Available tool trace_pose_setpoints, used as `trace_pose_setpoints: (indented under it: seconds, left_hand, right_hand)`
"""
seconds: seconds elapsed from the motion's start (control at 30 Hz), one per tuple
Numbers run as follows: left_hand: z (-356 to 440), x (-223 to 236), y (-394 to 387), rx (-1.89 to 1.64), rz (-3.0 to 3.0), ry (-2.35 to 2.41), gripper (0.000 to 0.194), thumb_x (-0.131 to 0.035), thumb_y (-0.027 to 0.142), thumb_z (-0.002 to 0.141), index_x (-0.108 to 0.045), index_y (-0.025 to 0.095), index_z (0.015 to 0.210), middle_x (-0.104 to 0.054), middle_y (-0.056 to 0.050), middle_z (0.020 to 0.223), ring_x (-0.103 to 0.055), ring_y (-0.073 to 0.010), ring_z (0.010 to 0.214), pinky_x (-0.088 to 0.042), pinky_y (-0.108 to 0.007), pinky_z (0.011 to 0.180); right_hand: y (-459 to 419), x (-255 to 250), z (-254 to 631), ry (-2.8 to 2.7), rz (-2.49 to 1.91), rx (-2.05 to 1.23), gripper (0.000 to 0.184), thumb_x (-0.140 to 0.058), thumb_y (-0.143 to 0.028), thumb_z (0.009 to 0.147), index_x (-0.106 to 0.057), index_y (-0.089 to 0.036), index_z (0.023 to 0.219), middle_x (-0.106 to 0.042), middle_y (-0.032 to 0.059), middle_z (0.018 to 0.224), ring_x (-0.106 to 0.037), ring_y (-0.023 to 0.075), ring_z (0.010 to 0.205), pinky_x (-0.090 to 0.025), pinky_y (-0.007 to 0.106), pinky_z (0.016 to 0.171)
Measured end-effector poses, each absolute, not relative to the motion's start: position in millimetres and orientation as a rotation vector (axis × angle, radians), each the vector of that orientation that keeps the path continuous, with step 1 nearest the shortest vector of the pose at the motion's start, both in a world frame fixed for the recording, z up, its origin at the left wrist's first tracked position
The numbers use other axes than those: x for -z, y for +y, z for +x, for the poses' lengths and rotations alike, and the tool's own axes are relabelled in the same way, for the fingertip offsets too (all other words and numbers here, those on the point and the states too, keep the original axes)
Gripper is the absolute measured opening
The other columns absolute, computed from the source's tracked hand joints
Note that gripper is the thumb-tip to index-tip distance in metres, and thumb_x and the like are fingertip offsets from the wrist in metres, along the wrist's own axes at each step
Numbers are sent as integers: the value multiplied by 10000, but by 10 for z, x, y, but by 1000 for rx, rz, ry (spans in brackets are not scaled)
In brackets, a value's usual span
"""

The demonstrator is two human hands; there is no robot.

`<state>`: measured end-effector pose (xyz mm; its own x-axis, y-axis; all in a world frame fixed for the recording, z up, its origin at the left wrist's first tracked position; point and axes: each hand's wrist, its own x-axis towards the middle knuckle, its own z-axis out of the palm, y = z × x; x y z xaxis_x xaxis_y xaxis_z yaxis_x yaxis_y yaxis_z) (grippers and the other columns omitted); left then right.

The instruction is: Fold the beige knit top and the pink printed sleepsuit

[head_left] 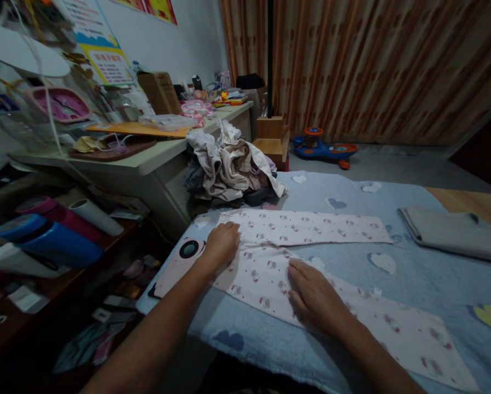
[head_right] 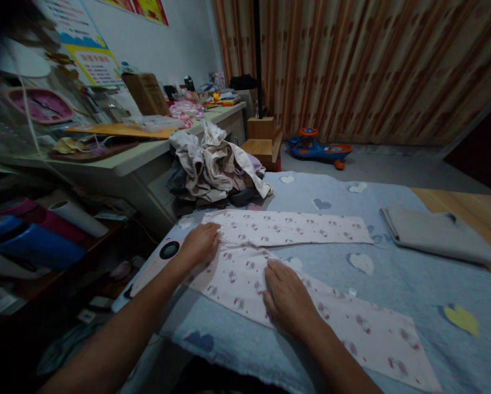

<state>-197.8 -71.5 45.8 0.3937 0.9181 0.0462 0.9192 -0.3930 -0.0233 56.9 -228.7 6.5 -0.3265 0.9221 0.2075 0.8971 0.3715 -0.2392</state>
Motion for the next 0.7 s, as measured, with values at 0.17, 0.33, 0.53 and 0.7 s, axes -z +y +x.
trace_pose_setpoints:
  seconds: [0.17,0.33,0.53,0.7]
  left_hand:
    - [-1844,-362,-182,66,-2676,-1700,256,-464,220,939,-633,179,1126,-649,-101,1213,-620,-216,1101,-467,-299,938]
    - [-1788,-222,35,84,-2625,-1774,384,-513,260,900,-546,172,1272,-595,-132,1266,-629,-245,1083,-500,-331,891]
    - [-1765,-154,220,87,-2571,-1909,260,-527,312,895,-629,192,1102,-661,-115,1145,-658,-242,1017,-504,-314,832]
    - [-1725,-121,316,109,-2518,-2007,189,-503,316,913,-662,215,919,-726,-87,971,-679,-243,943,-496,-314,788]
  right_hand:
    - [-2062,-94,259,-2392,-1466,-183,517,-539,-237,900,-521,-123,1404,-490,140,1484,-459,260,1367,-374,407,1151]
    - [-1982,81,156,-2367,-1507,-241,518,-519,-298,938,-493,-142,1431,-421,114,1540,-379,255,1422,-305,425,1189]
    - [-2007,117,153,-2364,-1540,-223,500,-513,-360,954,-497,-190,1424,-385,87,1567,-308,252,1456,-244,438,1211]
    - [-2001,50,127,-2363,-1591,-200,508,-542,-397,938,-514,-196,1404,-360,117,1575,-250,297,1475,-214,466,1212]
